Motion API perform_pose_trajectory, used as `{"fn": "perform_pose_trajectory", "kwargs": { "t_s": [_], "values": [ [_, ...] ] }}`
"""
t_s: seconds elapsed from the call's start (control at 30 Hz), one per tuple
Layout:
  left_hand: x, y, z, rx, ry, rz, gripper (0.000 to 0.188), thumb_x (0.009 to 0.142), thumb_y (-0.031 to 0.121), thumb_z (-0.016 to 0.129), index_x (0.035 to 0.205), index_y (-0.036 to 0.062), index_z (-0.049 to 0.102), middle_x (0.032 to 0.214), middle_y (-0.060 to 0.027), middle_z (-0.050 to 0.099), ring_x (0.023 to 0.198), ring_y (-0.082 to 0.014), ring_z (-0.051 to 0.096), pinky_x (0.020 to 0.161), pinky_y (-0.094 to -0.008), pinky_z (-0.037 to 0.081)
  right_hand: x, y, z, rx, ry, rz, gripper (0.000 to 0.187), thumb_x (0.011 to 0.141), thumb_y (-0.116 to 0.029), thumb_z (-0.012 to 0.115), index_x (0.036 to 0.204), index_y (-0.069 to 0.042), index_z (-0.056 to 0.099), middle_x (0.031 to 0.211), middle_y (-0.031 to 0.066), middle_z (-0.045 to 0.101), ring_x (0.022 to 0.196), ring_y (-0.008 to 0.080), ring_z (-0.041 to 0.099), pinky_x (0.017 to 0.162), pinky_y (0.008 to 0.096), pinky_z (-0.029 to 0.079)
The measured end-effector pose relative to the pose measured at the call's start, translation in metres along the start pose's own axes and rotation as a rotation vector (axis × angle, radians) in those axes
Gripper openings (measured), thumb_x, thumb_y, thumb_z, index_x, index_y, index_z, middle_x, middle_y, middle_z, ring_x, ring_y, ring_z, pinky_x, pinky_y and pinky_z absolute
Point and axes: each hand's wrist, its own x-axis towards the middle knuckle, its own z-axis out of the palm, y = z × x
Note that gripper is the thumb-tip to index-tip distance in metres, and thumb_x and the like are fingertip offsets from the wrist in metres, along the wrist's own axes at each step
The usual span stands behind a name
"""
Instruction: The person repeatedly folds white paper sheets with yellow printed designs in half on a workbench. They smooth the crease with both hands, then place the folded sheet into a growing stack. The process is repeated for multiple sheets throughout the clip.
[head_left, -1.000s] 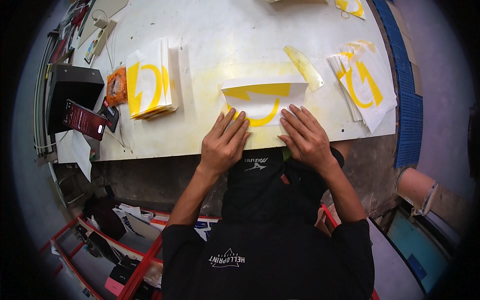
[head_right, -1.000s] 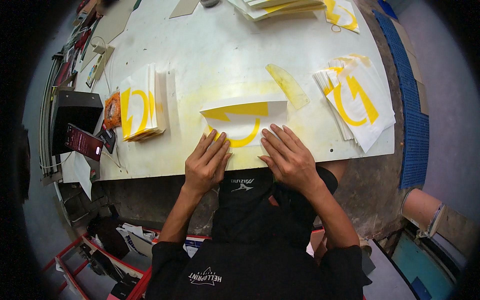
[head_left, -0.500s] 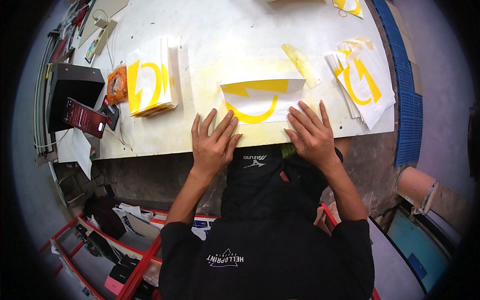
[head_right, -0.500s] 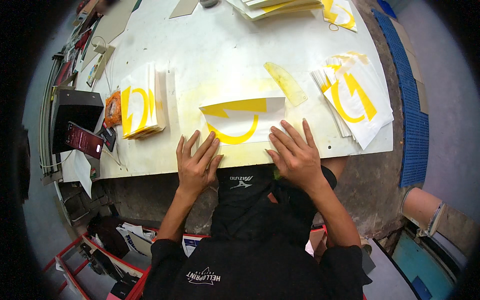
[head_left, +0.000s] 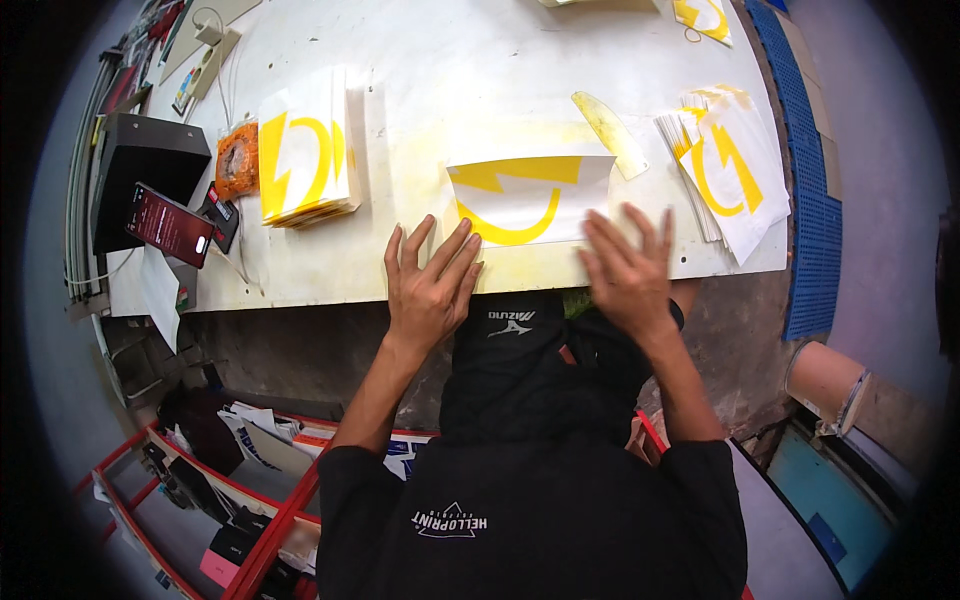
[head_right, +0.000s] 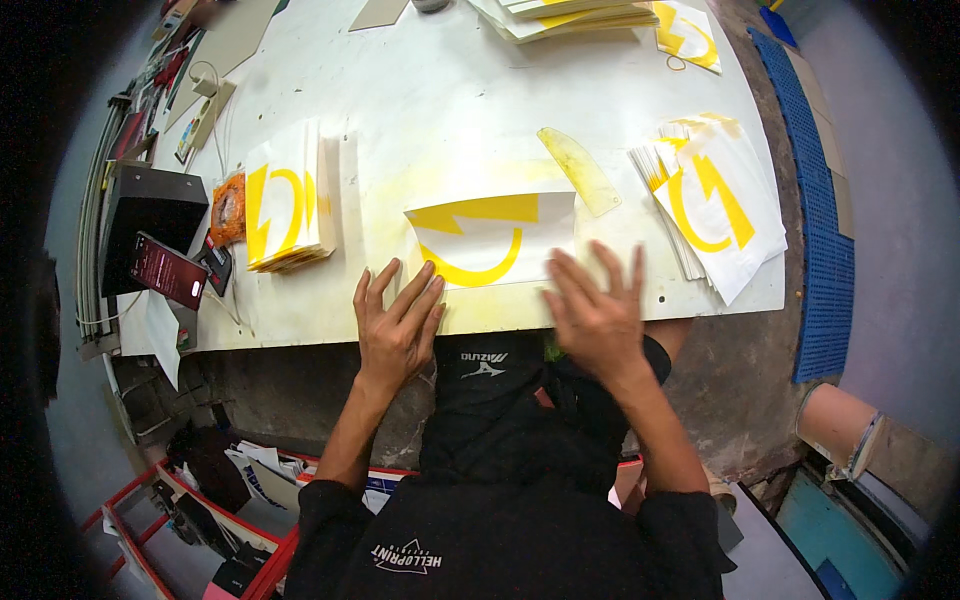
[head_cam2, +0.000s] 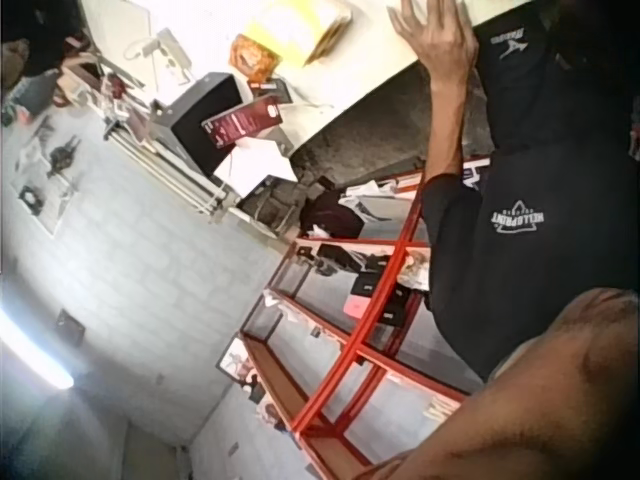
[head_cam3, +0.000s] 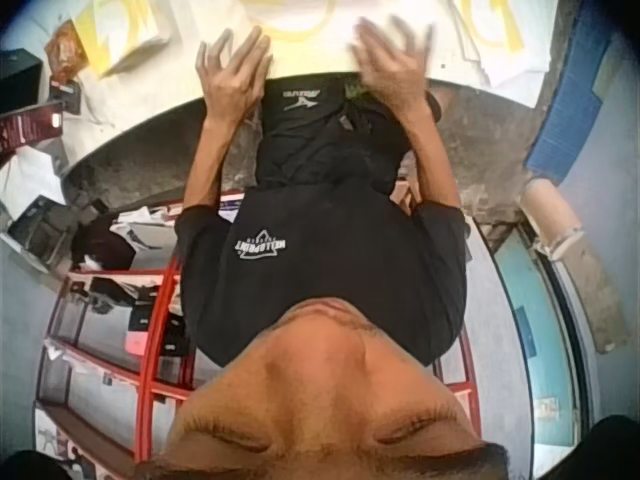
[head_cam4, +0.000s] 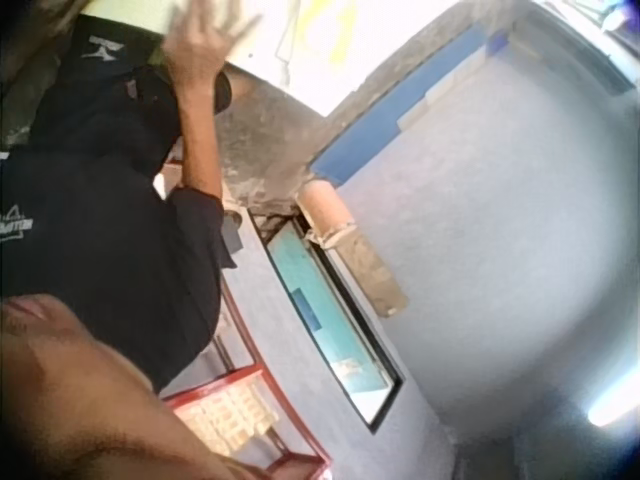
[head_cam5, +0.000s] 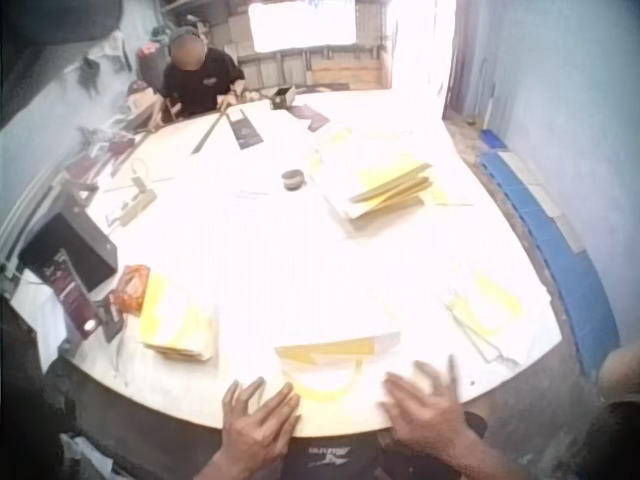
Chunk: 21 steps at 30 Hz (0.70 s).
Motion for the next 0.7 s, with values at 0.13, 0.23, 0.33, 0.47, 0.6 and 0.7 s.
{"fn": "perform_pose_trajectory", "kwargs": {
  "t_s": [0.13,0.23,0.33,0.47,0.6,0.7],
  "values": [
    [0.006,0.011,0.002,0.002,-0.004,-0.038,0.034,0.092,0.028,0.075,0.12,0.0081,0.076,0.14,-0.0051,0.067,0.135,-0.0338,0.05,0.121,-0.0554,0.027,-0.005,0.016,-0.017,-0.024,0.008,0.013,0.031,0.09,-0.024,0.077,0.117,-0.008,0.077,0.13,0.0001,0.071,0.129,0.0308,0.057,0.124,0.0635,0.02],
    [0.027,0.04,0.003,0.05,-0.021,-0.107,0.042,0.092,0.032,0.074,0.123,0.0038,0.071,0.145,-0.0139,0.061,0.133,-0.0339,0.05,0.121,-0.0568,0.027,-0.002,0.011,-0.013,-0.024,0.03,-0.003,0.031,0.089,-0.025,0.077,0.114,-0.005,0.077,0.127,0.0021,0.072,0.124,0.0302,0.058,0.123,0.0625,0.023],
    [0.029,0.059,0.019,-0.065,-0.069,0.011,0.057,0.094,0.034,0.071,0.135,-0.0041,0.062,0.151,-0.021,0.054,0.14,-0.0371,0.048,0.121,-0.0548,0.032,0.003,0.005,-0.017,-0.006,0.015,-0.008,0.03,0.089,-0.024,0.078,0.112,-0.004,0.077,0.124,0.0053,0.071,0.119,0.0306,0.059,0.121,0.0617,0.027],
    [0.017,0.068,0.022,-0.122,-0.15,0.04,0.065,0.094,0.037,0.07,0.14,-0.0068,0.059,0.153,-0.0217,0.052,0.147,-0.0387,0.043,0.122,-0.0532,0.032,0.036,-0.013,-0.032,0.12,0.074,-0.045,0.031,0.088,-0.021,0.077,0.114,-0.004,0.075,0.122,0.009,0.07,0.117,0.0318,0.059,0.118,0.0598,0.033],
    [0.019,0.072,0.017,-0.063,-0.08,0.033,0.054,0.089,0.03,0.076,0.134,0.0012,0.066,0.148,-0.0143,0.059,0.127,-0.033,0.057,0.115,-0.0497,0.038,0.099,-0.022,-0.024,0.286,-0.042,-0.136,0.03,0.09,-0.016,0.074,0.12,-0.008,0.072,0.109,0.0088,0.069,0.112,0.029,0.062,0.118,0.0567,0.034],
    [0.022,0.062,0.023,-0.078,-0.012,0.047,0.044,0.088,0.025,0.076,0.127,0.0064,0.071,0.143,-0.0083,0.062,0.115,-0.0268,0.059,0.11,-0.0471,0.037,0.115,-0.006,-0.011,0.272,-0.191,-0.147,0.017,0.09,-0.015,0.073,0.105,-0.008,0.075,0.095,0.007,0.071,0.104,0.0249,0.064,0.116,0.0546,0.034]
  ]
}}
